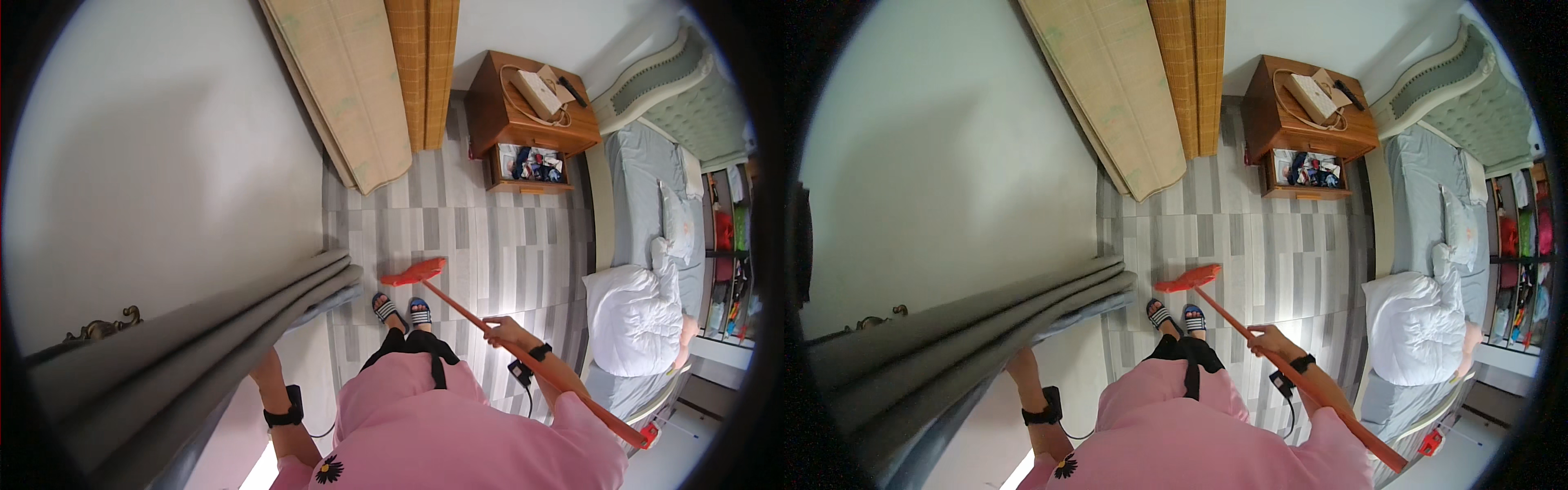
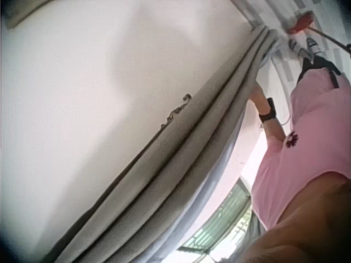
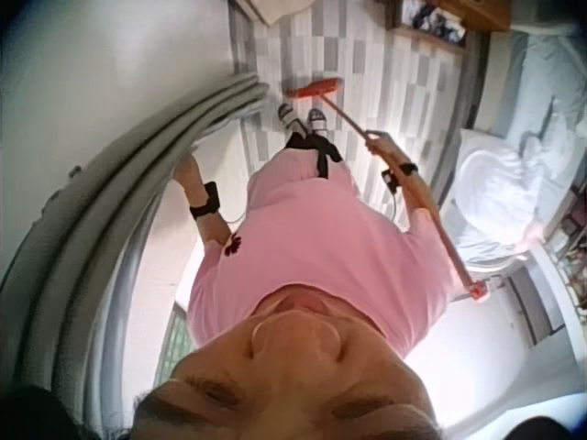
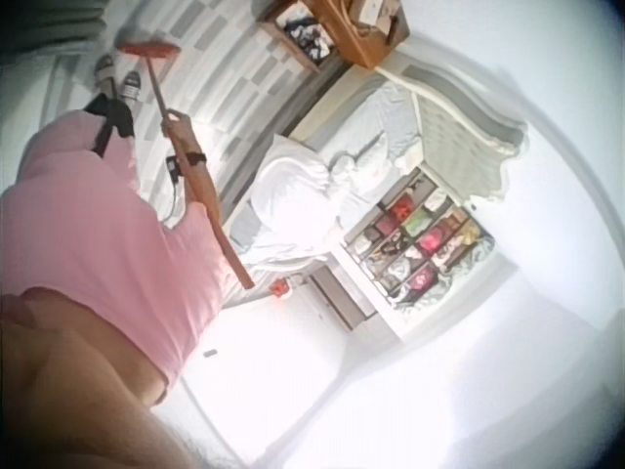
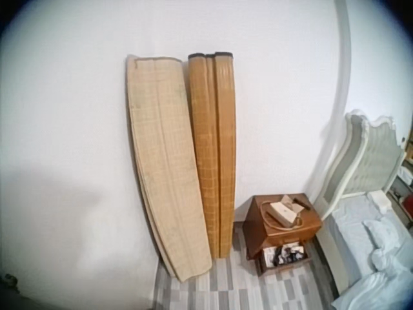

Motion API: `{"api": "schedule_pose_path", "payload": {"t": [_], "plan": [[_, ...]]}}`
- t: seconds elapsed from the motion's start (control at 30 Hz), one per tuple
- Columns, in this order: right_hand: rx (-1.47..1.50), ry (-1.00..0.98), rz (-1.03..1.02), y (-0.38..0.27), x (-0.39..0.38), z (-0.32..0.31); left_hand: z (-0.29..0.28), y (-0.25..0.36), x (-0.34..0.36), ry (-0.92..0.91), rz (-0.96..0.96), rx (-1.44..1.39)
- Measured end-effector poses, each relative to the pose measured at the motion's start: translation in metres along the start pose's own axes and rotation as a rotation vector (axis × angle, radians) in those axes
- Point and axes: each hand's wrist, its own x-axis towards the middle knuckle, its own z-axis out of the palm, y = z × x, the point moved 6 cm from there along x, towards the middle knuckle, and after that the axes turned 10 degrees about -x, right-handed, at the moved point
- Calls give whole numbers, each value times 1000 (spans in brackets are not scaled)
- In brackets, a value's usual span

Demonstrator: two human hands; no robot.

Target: The recorder uses a broom to sweep the floor in a bedroom, focusing on areas behind curtains and under furniture.

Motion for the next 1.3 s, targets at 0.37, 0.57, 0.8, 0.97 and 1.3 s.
{"api": "schedule_pose_path", "payload": {"t": [0.37,0.57,0.8,0.97,1.3], "plan": [[75,224,-201,-69,73,-95,14,-18,66,-72,-103,-101],[148,86,-239,-108,143,-79,-2,44,62,66,-513,-502],[68,-175,-314,-145,184,9,-24,3,-33,167,-472,-334],[-25,-284,-254,-144,203,64,-49,31,-91,349,-545,-510],[-403,-413,-177,-27,76,35,-46,-35,-111,225,-358,-449]]}}
